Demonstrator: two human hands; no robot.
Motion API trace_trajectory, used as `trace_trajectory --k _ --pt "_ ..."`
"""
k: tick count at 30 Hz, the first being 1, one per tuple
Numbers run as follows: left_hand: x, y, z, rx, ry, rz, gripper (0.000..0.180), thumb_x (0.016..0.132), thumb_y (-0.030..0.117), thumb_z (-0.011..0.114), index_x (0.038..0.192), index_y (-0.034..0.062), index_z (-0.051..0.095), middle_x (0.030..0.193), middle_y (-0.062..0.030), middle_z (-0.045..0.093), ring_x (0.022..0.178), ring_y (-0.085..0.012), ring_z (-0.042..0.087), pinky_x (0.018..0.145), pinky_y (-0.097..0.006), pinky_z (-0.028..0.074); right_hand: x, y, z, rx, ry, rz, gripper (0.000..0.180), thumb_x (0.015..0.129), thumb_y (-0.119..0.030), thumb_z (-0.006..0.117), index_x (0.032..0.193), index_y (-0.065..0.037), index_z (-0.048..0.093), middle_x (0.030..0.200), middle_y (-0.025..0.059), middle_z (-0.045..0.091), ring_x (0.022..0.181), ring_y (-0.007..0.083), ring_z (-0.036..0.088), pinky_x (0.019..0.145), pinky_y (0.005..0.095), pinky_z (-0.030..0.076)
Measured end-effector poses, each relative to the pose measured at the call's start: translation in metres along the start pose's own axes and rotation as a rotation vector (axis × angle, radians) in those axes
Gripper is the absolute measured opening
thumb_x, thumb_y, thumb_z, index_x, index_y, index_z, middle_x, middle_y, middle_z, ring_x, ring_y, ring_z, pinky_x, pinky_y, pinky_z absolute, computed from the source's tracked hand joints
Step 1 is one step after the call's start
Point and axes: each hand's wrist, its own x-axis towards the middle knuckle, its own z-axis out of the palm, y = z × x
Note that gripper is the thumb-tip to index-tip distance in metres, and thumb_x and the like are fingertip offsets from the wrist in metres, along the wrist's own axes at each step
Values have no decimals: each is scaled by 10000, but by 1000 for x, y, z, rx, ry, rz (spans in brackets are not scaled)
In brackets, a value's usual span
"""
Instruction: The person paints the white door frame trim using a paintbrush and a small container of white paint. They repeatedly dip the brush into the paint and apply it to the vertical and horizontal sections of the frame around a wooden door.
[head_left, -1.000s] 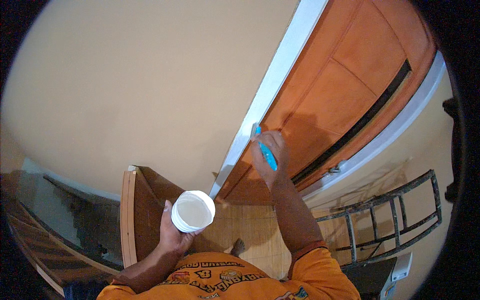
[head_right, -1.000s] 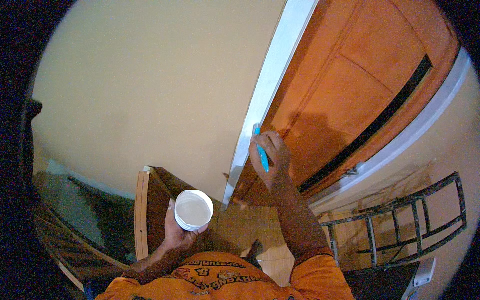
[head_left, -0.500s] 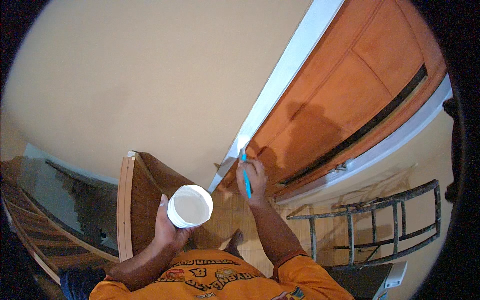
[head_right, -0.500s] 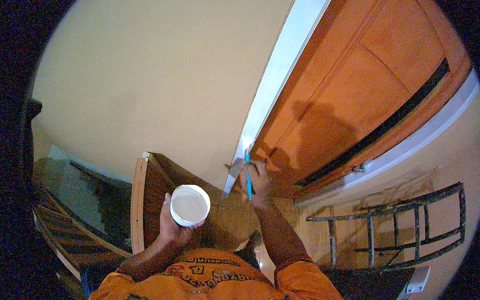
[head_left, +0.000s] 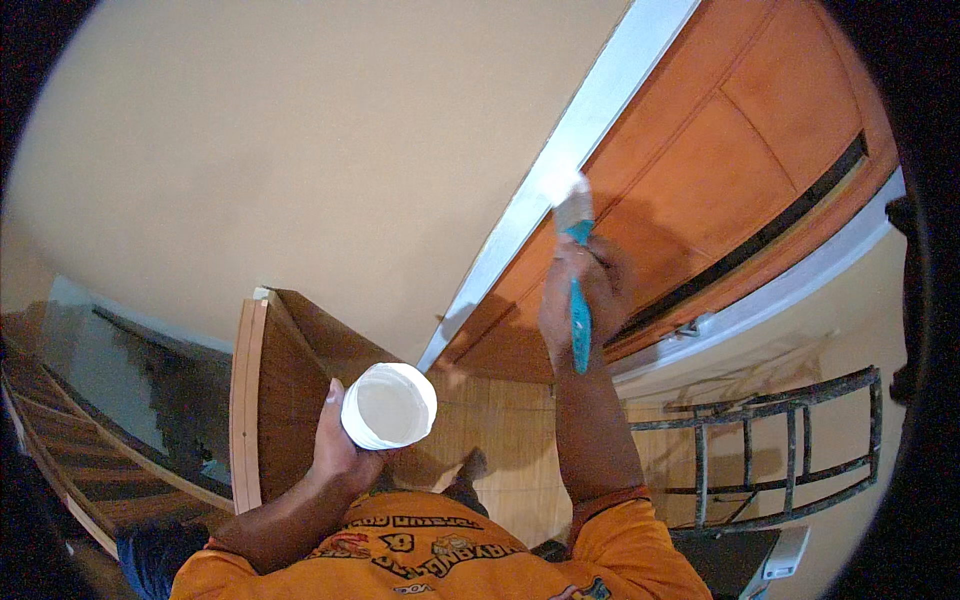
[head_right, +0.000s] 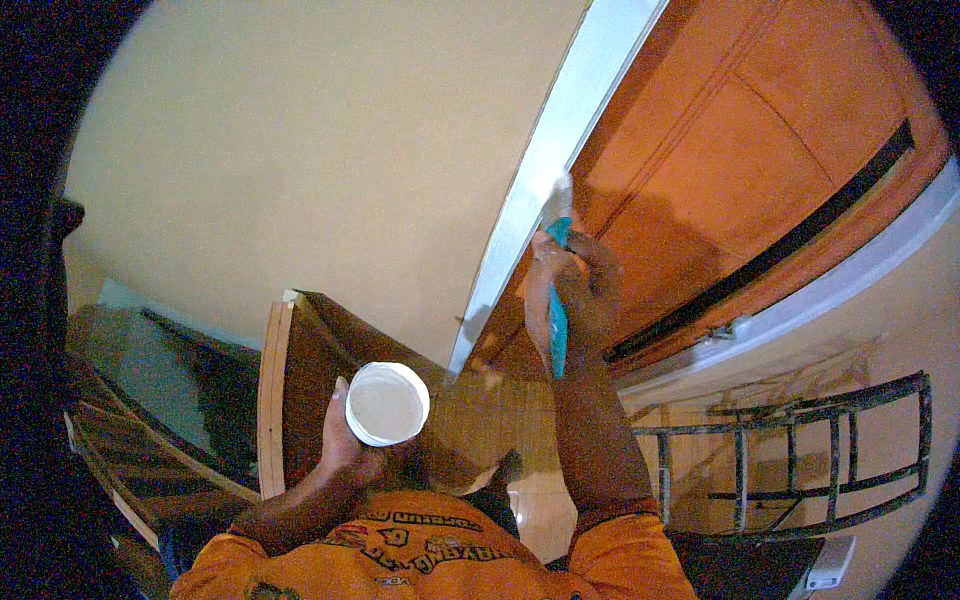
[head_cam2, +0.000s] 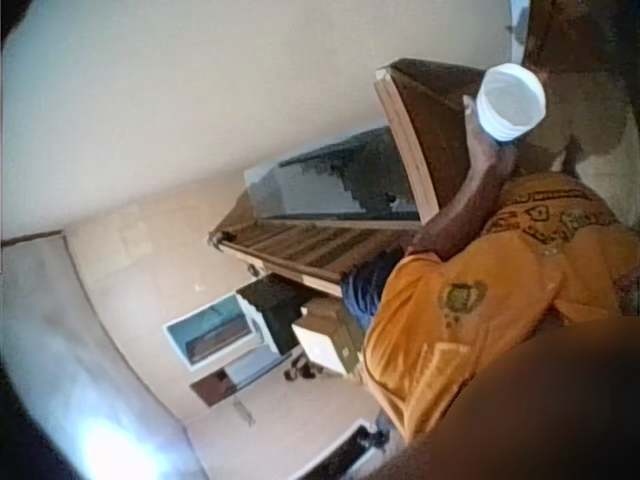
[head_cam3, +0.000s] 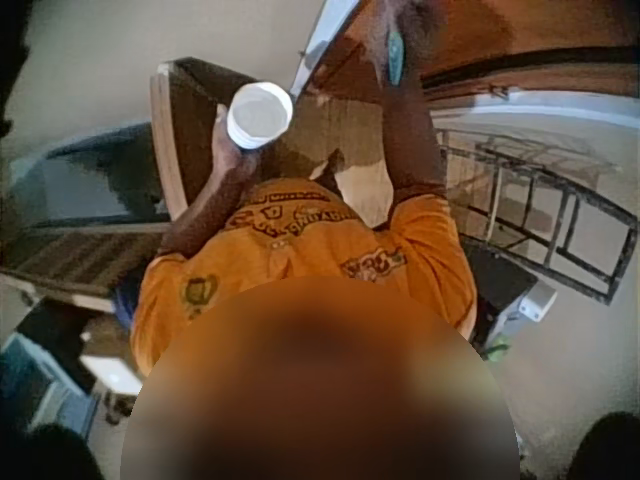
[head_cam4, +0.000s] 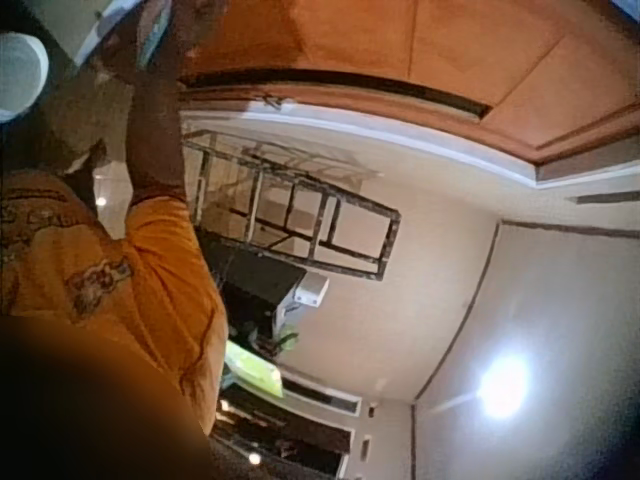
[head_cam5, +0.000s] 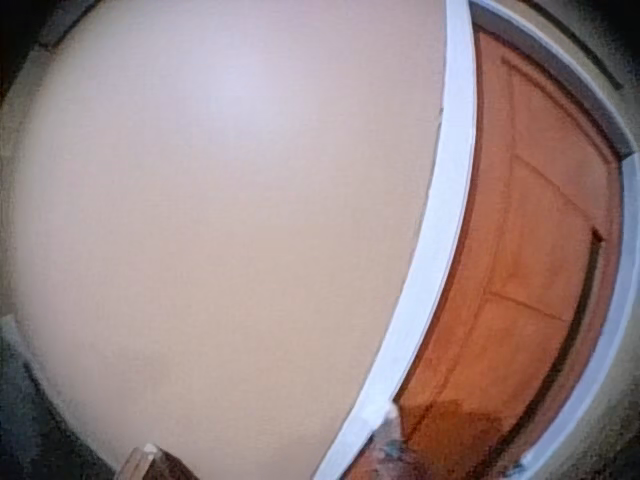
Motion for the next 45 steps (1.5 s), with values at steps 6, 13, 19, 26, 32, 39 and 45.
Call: trace_trajectory --k 6,13,19,26,32,39,45 --pt "3 -3 -6 -24 21 -11 689 1006 593 242 1372 49 452 1345 -157 529 1224 -320 535 1029 -512 435 -55 55 -3 -408 97 133 116 859 -1 677 916 -62 596 795 73 535 605 152 499 553 265 426" --pt "0 2 0 -52 -14 -14 703 1001 602 248 1370 40 454 1331 -163 541 1213 -320 547 1034 -513 432 -140 107 -31 -1003 -48 -88 234 801 18 691 1011 -85 699 926 138 600 836 276 618 709 355 508" --pt "0 0 4 -27 -42 29 708 1007 590 243 1364 17 456 1328 -172 545 1216 -322 546 1041 -507 428 -80 54 -8 -917 -29 -333 199 823 21 651 997 -69 686 936 142 607 848 269 614 701 368 497" --pt "2 -3 3 60 -54 40 715 1008 591 229 1363 13 456 1327 -177 549 1223 -315 544 1049 -492 425 16 -15 5 -1084 -49 -875 122 858 -11 633 970 -49 664 917 148 587 804 245 594 672 349 483" --pt "3 -5 0 10 -97 27 723 1004 599 231 1358 11 461 1323 -175 554 1211 -315 555 1035 -495 436 -39 44 5 -1022 29 -620 147 841 -12 635 981 -49 664 917 145 570 796 265 588 678 366 487" --pt "1 -4 1 6 -112 44 716 999 610 232 1365 39 463 1324 -161 555 1203 -313 562 998 -509 463 -91 44 -5 -934 -59 -258 121 811 -5 652 926 -43 649 892 161 561 782 275 583 657 364 471" --pt "4 -8 1 11 -105 37 700 999 610 226 1370 63 458 1332 -147 547 1194 -328 563 962 -532 479 31 -22 24 -996 104 -29 45 886 -56 655 897 -31 620 871 109 603 814 273 588 688 356 475"
